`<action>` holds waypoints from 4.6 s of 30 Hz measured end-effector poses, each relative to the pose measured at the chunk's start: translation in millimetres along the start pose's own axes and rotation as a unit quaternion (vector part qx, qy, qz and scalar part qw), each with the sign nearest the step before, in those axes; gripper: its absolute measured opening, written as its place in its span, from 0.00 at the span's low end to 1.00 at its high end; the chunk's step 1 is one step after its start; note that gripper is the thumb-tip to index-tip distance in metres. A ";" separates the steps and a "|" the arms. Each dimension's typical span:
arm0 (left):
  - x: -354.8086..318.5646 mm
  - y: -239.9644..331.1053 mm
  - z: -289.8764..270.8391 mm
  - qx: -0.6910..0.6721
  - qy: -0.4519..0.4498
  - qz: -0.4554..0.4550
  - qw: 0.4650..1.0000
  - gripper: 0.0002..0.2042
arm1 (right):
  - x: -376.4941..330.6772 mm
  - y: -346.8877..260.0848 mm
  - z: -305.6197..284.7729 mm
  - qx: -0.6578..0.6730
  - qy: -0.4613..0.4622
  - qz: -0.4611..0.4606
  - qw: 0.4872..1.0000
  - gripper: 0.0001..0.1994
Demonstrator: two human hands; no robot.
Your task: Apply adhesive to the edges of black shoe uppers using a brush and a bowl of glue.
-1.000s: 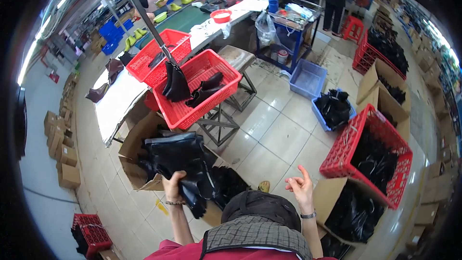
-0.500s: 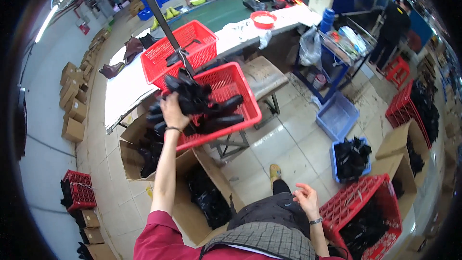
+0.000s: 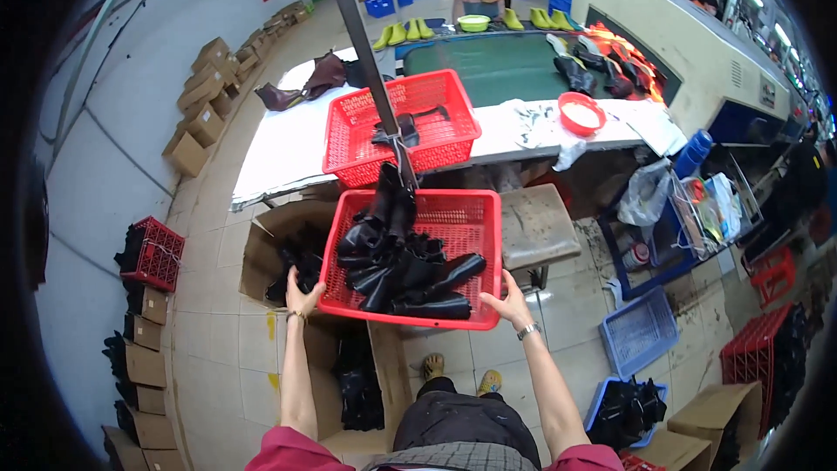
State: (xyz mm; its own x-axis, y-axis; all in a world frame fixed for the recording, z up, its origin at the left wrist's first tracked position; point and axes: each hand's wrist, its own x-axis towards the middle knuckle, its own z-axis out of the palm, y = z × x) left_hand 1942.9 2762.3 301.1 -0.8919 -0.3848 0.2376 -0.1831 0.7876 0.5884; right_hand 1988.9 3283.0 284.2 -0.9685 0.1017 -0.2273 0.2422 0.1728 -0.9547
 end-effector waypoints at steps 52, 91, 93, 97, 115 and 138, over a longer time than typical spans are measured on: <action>44.4 -227.2 69.0 -0.432 -0.570 -0.480 0.508 0.13 | -240.4 131.5 15.8 -0.241 0.164 0.407 0.866 0.20; -1018.3 458.1 952.4 0.067 -0.752 0.364 0.546 0.23 | -501.2 871.0 -337.5 0.619 0.733 0.102 0.264 0.45; -1022.0 442.7 917.1 -0.041 -0.804 0.133 0.578 0.19 | -514.5 875.1 -322.4 0.534 0.784 0.134 0.288 0.43; -974.1 478.0 810.6 -0.033 -0.788 0.118 0.604 0.21 | -538.4 777.7 -299.6 0.525 0.762 0.178 0.333 0.34; -464.1 450.6 209.1 -0.374 -0.456 -0.153 0.793 0.18 | -427.2 205.3 -390.6 0.398 0.346 0.044 0.849 0.27; -241.4 222.9 131.8 -0.466 0.330 -0.516 0.639 0.16 | 300.5 -92.9 41.7 -0.236 -0.356 -0.124 0.896 0.44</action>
State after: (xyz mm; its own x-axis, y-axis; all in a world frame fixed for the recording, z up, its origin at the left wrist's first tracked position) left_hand 2062.9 3094.2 273.0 -0.0711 -0.8291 -0.5545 0.0661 -0.5586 0.8268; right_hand 1672.9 3256.7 296.6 -0.7466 -0.6184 -0.2451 -0.1507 0.5161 -0.8431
